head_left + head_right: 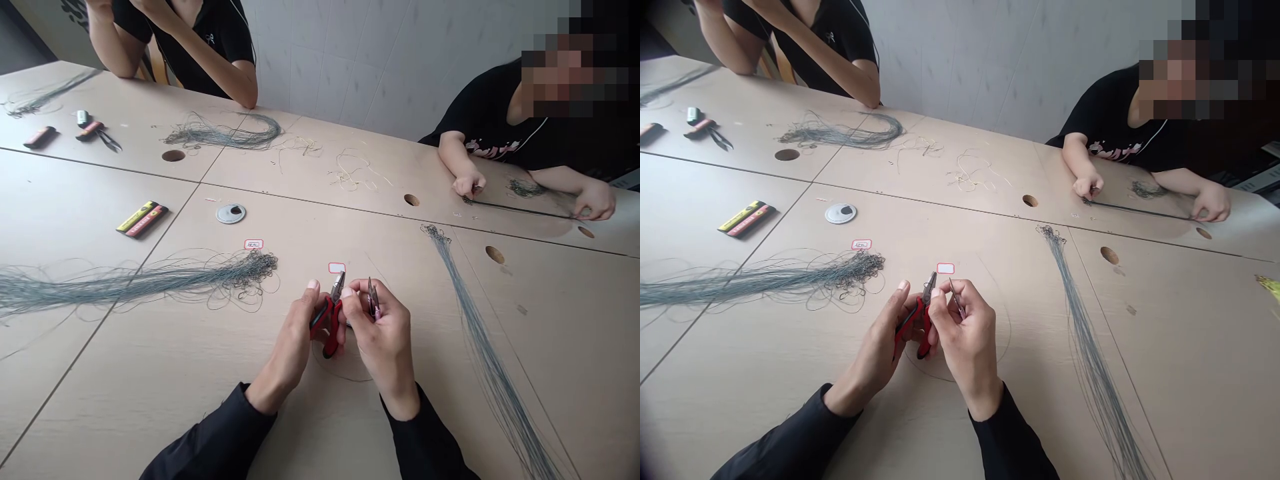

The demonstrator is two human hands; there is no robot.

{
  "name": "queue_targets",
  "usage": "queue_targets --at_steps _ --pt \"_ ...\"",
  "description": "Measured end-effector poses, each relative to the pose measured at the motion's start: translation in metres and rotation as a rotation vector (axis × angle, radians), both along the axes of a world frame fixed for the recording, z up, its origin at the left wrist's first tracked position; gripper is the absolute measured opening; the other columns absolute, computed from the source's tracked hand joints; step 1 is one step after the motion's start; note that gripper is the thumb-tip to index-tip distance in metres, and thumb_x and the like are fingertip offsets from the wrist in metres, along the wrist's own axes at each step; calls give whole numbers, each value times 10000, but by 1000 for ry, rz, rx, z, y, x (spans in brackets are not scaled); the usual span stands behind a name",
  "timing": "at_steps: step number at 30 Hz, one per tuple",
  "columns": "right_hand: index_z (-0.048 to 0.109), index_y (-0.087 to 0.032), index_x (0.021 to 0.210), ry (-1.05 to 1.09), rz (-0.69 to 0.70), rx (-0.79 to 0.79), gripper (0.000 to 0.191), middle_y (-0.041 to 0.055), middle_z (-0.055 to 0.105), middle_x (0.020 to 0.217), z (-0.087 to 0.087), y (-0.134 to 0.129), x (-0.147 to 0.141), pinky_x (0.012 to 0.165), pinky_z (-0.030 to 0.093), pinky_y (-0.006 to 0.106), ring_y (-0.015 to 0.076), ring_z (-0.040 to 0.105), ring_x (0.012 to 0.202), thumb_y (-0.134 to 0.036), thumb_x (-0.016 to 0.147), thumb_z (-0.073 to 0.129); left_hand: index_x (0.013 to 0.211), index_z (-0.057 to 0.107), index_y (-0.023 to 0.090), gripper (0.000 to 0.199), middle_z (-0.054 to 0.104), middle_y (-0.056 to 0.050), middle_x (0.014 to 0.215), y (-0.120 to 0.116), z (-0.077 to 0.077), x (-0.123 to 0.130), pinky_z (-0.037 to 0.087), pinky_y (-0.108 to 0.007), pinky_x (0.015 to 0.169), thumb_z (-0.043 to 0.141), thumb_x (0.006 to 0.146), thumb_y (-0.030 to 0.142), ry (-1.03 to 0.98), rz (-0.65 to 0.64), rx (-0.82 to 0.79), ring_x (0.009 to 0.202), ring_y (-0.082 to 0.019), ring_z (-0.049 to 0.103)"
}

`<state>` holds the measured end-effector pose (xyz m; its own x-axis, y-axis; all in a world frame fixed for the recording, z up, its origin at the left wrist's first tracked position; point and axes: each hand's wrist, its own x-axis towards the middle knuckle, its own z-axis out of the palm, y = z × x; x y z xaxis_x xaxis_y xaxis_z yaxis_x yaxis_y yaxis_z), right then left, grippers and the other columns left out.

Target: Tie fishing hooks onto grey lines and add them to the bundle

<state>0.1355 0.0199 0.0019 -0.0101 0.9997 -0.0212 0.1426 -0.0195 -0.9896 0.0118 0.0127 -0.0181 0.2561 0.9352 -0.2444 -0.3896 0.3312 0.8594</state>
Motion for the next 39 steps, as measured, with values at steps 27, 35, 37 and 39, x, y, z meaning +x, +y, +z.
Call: queue_targets --at_steps 27,35,37,39 --pt "606 -228 962 -179 83 133 195 -89 343 589 6 0 10 479 355 231 112 371 487 -423 968 611 628 548 178 551 536 3 503 2 -3 0 393 -249 469 503 983 596 15 48 -34 442 -124 511" --pt "581 -220 942 138 354 -156 424 -56 330 687 24 4 23 488 217 239 117 239 562 -588 1063 409 701 607 167 547 573 -16 542 2 -3 -6 391 -273 509 437 1014 582 -31 9 10 476 -145 535" --pt "597 -201 884 188 428 -232 494 -55 320 669 26 4 26 496 214 242 116 233 563 -613 1059 389 683 612 165 558 570 -20 545 3 -2 -7 390 -277 511 438 1013 580 -45 -1 37 480 -145 524" --pt "597 -191 851 224 497 -321 519 -48 336 666 26 5 30 506 205 242 117 241 576 -619 1055 386 659 625 157 594 569 -30 541 3 0 -9 389 -281 516 428 1012 593 -44 -22 63 481 -144 513"
